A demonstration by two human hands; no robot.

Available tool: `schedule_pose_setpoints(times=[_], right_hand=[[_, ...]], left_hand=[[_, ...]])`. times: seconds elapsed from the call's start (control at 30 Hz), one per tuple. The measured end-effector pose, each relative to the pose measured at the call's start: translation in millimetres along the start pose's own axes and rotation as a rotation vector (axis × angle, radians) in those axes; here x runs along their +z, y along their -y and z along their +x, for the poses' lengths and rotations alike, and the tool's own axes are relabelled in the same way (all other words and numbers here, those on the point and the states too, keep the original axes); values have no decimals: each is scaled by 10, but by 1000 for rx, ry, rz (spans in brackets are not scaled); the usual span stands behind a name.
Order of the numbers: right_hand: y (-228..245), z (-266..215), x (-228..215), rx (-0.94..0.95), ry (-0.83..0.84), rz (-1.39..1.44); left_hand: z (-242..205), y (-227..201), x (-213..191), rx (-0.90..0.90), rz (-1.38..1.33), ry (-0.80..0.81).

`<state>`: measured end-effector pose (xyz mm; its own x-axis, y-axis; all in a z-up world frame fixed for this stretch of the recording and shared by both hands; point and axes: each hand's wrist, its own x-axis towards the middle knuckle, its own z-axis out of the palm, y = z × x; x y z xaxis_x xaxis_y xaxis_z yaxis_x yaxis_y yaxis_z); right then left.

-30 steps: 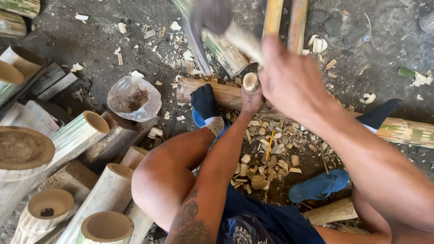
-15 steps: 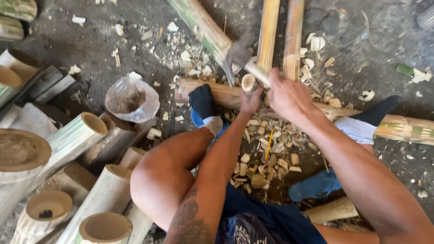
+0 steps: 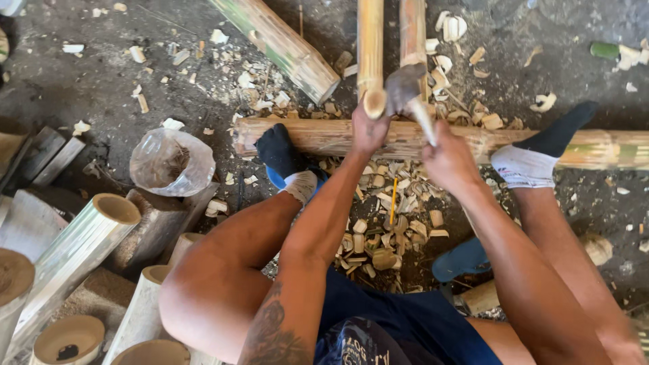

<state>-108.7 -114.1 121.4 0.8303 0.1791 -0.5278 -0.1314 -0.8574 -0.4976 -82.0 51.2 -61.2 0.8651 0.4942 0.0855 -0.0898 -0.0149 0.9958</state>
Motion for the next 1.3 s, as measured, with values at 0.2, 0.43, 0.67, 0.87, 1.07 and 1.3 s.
schedule_pose_setpoints(times=[0.2,0.43,0.67,0.87,1.07,1.3], right_hand=[[-1097,-23,31,-290,-455,-38],[-1590,-12,505,-18,-244,259],[-1752,-71,822,-173,-304,275],[-1907,-215,903,-22,-246,413],[-1970,-282,871,-68,-296,452],[-1780,-263,780,-5,-253,560]], left_hand=[[455,-222,174,-98,114,-122],[91,-581,31,539,165,394],[864,-708,242,-117,-329,179],[495,-628,531,105,-18,328],[513,-772,440,-112,91,271],[579,-826,561,206,-102,472]])
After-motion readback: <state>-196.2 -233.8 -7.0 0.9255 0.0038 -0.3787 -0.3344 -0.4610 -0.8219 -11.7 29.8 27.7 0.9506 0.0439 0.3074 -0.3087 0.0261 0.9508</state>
